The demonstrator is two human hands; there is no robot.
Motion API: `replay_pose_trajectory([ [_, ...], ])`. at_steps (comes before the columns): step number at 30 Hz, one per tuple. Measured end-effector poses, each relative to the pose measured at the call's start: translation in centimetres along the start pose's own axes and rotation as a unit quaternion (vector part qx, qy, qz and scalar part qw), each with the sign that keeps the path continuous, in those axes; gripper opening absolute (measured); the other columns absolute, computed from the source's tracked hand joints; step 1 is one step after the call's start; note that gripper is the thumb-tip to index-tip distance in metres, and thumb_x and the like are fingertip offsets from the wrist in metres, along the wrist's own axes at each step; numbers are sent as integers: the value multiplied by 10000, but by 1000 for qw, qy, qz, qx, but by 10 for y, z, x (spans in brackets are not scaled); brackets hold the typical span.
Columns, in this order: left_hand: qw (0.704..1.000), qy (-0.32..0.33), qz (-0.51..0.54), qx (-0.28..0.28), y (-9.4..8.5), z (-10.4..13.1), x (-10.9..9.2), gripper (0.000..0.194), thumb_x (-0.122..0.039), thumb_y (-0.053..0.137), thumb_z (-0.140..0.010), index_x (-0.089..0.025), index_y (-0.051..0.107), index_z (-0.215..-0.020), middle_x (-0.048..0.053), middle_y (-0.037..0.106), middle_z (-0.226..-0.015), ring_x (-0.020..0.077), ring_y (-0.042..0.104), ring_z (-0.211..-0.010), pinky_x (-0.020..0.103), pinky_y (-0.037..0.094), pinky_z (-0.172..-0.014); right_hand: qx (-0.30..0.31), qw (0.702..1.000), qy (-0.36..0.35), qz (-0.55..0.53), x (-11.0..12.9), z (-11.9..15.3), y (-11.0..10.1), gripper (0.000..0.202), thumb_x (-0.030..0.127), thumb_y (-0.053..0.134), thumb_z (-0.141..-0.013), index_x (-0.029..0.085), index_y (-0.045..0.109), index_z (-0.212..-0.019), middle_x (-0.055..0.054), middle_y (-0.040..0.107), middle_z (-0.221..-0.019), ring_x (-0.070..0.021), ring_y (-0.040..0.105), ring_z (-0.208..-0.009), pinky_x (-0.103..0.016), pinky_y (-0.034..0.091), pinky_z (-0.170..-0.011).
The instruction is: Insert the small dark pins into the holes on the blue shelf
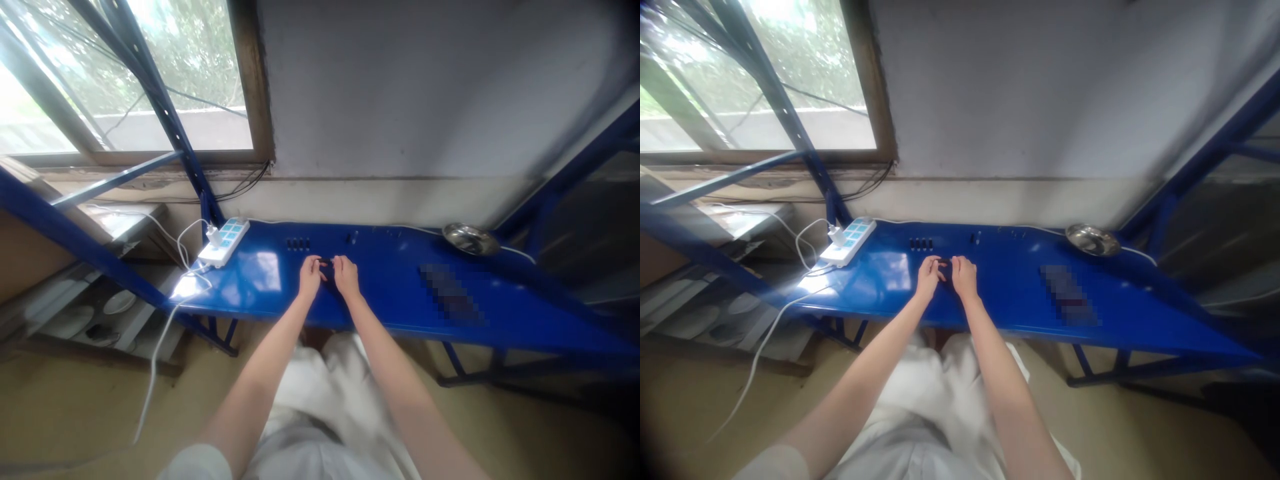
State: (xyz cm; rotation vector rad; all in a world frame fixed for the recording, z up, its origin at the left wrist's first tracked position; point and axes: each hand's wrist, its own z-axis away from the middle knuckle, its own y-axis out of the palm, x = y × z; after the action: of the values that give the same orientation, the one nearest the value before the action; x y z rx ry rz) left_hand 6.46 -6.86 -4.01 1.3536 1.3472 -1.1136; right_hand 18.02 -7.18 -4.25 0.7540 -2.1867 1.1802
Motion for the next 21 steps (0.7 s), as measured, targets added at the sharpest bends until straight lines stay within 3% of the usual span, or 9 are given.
replay_pose_trajectory([
  [6, 1000, -5, -9, 29, 0, 0, 1, 180, -294, 392, -872, -169, 504, -938, 21, 617, -774, 59, 527, -435, 196, 417, -486, 24, 1000, -1, 16, -2, 1, 0, 354, 415, 267, -903, 208, 501, -738, -23, 566, -621, -160, 513, -565, -258, 346, -580],
  [21, 996, -6, -91, -1, 1, -2, 9, 320, -406, 266, -910, -189, 417, -728, -19, 499, -603, 84, 471, -423, 233, 397, -487, 10, 999, -25, -45, 3, 4, -1, 353, 417, 332, -877, 213, 384, -594, 16, 436, -544, -116, 380, -501, -239, 287, -519],
])
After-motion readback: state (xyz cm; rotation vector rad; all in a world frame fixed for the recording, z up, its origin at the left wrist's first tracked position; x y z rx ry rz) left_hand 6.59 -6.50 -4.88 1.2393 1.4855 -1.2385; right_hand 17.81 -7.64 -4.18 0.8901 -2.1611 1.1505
